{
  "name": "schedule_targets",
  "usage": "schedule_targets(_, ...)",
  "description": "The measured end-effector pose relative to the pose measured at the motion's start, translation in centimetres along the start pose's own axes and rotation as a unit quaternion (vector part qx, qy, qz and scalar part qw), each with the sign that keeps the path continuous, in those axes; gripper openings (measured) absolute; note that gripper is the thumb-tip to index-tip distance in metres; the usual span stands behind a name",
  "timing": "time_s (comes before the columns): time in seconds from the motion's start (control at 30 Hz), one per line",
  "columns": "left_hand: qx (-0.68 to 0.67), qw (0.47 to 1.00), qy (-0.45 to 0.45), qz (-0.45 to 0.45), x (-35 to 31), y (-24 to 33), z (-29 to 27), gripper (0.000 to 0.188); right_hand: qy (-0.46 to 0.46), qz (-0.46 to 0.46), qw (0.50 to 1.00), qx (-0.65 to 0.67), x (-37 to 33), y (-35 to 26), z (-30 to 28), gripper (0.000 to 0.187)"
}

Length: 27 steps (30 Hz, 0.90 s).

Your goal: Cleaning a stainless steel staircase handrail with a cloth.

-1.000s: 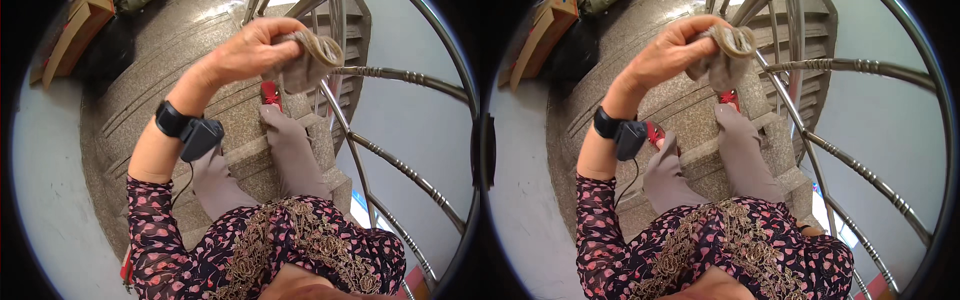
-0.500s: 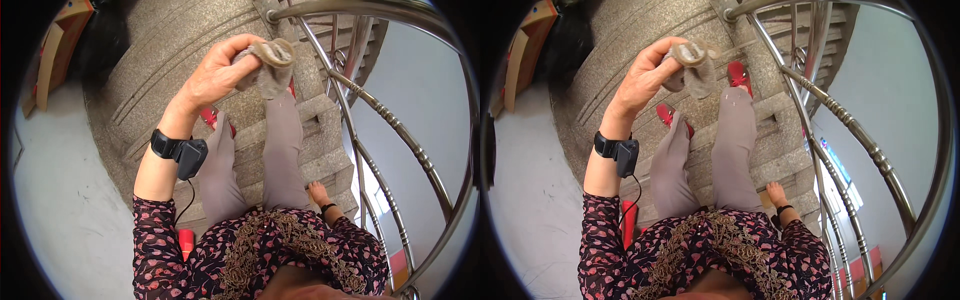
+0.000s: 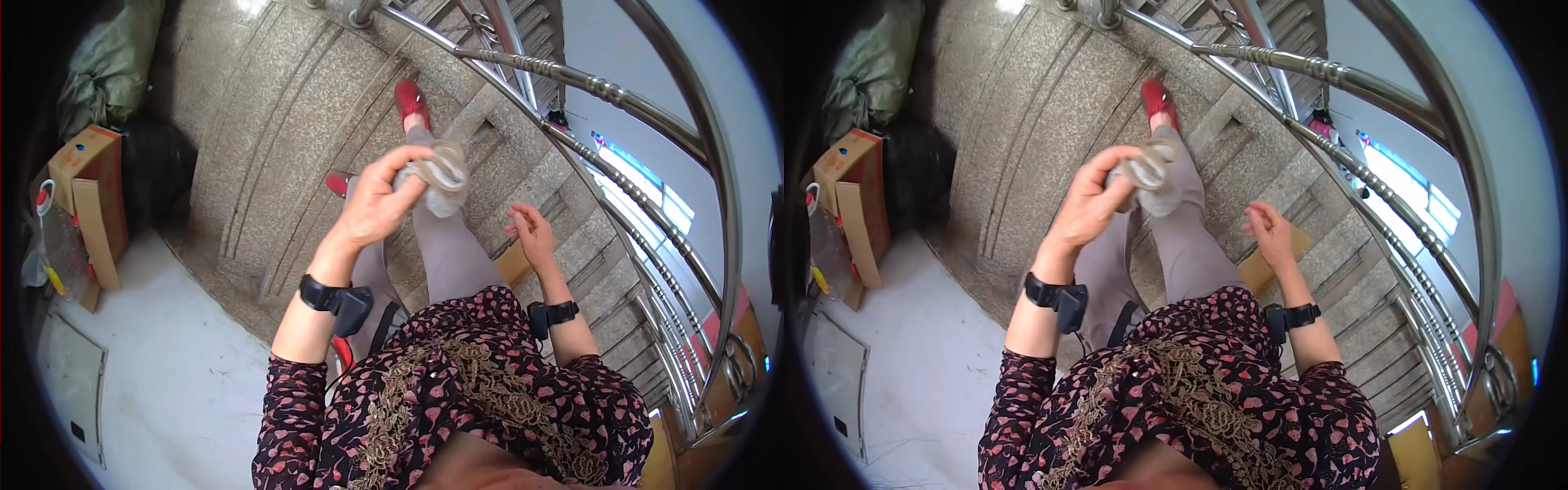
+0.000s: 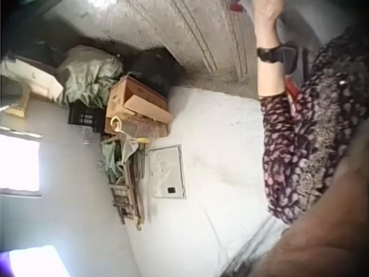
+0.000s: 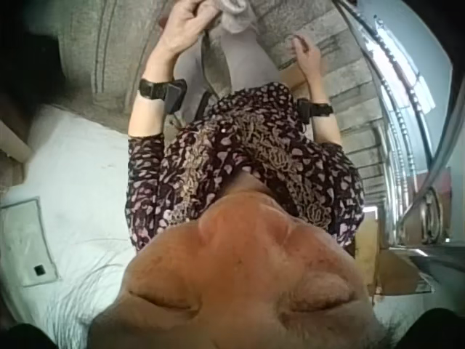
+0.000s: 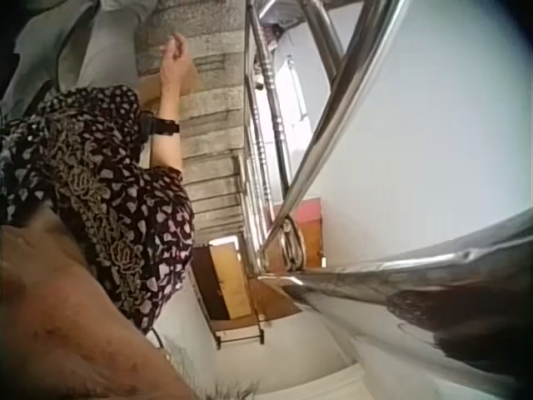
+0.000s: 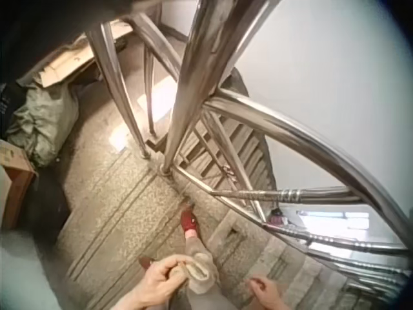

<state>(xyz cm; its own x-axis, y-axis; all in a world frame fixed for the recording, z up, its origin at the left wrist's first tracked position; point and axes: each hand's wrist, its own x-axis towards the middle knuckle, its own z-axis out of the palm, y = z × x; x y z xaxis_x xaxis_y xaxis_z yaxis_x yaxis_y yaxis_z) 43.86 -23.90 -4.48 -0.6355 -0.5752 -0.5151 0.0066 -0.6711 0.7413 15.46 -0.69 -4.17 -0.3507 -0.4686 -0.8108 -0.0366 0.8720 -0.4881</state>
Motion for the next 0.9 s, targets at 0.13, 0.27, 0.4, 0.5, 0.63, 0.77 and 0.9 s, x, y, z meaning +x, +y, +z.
schedule_targets(0.13, 0.168, 0.974, -0.091, 0.120, 1.7, 1.8, 5.0, 0.035, -0.082, -0.129, 0.968, 0.198, -2.2, -10.7, 4.3, 0.049)
schedule_targets(0.27, 0.266, 0.950, -0.089, 0.139, 2.1, 4.6, 7.2, 0.032, -0.082, -0.111, 0.968, 0.209, -2.6, -15.5, 3.6, 0.039)
schedule_targets(0.4, 0.287, 0.943, -0.138, 0.092, 3.3, 7.7, 7.7, 0.025, -0.088, -0.095, 0.978, 0.162, -4.1, -16.2, 0.9, 0.024)
schedule_targets(0.5, 0.273, 0.938, -0.202, 0.075, 4.7, 8.4, 9.4, 0.023, -0.055, -0.138, 0.977, 0.150, -4.5, -15.9, 0.4, 0.024)
schedule_targets(0.63, 0.217, 0.935, -0.262, 0.096, 6.5, 8.5, 11.7, 0.027, 0.034, -0.160, 0.983, 0.089, -4.8, -15.5, -0.1, 0.027)
schedule_targets(0.77, 0.195, 0.927, -0.320, -0.014, 7.7, 8.7, 11.4, 0.025, 0.154, -0.142, 0.972, 0.104, -5.3, -15.4, 1.7, 0.029)
schedule_targets(0.9, 0.081, 0.966, -0.236, -0.060, 7.6, 10.4, 9.7, 0.022, 0.329, -0.293, 0.882, 0.169, -6.0, -16.3, 6.1, 0.053)
